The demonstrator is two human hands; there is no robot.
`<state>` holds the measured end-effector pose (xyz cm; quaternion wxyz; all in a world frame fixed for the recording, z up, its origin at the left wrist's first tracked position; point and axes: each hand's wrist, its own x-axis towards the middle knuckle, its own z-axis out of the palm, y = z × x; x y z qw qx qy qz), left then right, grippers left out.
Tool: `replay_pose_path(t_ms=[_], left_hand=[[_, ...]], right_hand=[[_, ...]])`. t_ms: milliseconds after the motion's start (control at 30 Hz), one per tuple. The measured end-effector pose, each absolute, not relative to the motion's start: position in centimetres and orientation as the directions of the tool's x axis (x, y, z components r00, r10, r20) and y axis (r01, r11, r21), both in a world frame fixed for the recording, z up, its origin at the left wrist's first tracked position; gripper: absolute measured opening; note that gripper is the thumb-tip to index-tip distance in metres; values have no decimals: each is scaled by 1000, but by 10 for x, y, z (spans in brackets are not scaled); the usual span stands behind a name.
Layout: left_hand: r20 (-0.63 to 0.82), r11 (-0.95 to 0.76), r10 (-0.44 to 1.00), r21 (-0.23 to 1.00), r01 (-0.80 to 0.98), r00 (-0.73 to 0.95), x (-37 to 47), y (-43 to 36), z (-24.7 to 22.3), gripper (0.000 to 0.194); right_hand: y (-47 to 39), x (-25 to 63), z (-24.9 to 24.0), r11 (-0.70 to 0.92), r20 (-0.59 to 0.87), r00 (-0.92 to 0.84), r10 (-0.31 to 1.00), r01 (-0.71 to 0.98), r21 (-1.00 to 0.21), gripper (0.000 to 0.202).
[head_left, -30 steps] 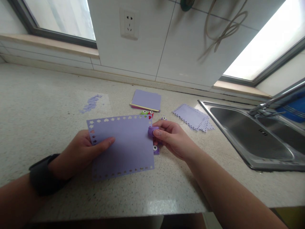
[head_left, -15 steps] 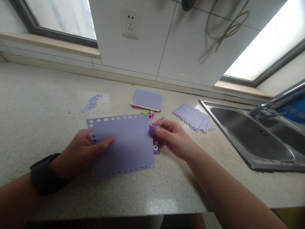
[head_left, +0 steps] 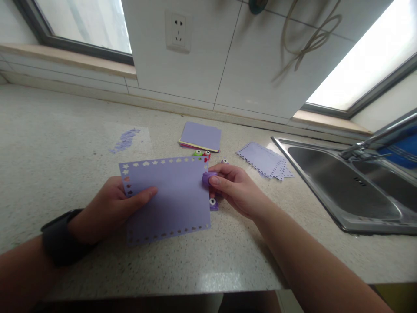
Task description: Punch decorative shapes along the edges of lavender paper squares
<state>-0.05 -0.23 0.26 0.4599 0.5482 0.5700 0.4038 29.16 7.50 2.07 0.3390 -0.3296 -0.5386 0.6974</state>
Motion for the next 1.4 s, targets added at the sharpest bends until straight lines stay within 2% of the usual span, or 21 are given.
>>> replay_pose_path(t_ms=[367, 1400], left_hand=[[-63, 54, 998, 951, 306, 20, 2, -1, 5, 31], [-32, 29, 999, 957, 289, 7, 1, -2, 4, 28]], right_hand=[[75, 290, 19, -191, -95, -563, 821, -113, -975, 32], [73, 285, 25, -222, -105, -551, 828, -149, -964, 38]])
